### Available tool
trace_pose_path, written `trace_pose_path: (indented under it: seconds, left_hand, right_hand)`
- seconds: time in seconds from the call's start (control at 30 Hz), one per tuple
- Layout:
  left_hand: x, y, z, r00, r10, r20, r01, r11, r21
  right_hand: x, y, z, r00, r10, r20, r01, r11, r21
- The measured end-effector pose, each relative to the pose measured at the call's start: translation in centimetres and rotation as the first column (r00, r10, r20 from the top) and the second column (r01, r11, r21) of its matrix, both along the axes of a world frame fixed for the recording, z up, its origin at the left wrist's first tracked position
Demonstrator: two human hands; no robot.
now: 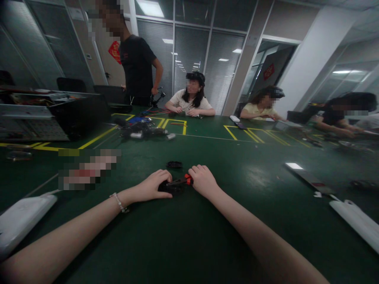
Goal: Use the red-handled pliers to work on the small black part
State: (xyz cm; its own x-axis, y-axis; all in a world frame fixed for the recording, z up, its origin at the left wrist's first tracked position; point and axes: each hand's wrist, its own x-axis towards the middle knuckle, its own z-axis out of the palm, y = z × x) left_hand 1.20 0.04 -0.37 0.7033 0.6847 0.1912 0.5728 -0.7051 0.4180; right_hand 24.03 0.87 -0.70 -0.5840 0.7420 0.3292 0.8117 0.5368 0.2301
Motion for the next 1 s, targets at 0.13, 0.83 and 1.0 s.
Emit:
trace_pose_path:
  seconds: [0.13, 0.83, 1.0]
  left_hand:
    - [-0.04, -0.04, 0.0, 1.0, 0.003, 0.002, -0.003, 1.0, -0.007]
    - [-0.05, -0.1, 0.0, 1.0, 0.001, 0.008, -0.001, 1.0, -0.018]
    - [-0.03, -0.17, 0.24, 1.0, -0.003, 0.004, 0.003, 1.0, -0.024]
  right_hand:
    - [-0.05, -0.12, 0.1, 1.0, -0.01, 0.011, 0.01, 1.0, 0.0]
    - [0.31, 0.07, -0.18, 1.0, 0.025, -0.005, -0.025, 1.0, -0.005]
    - [0.22, 0.16, -0.15, 1.0, 0.018, -0.004, -0.018, 1.0, 0.004]
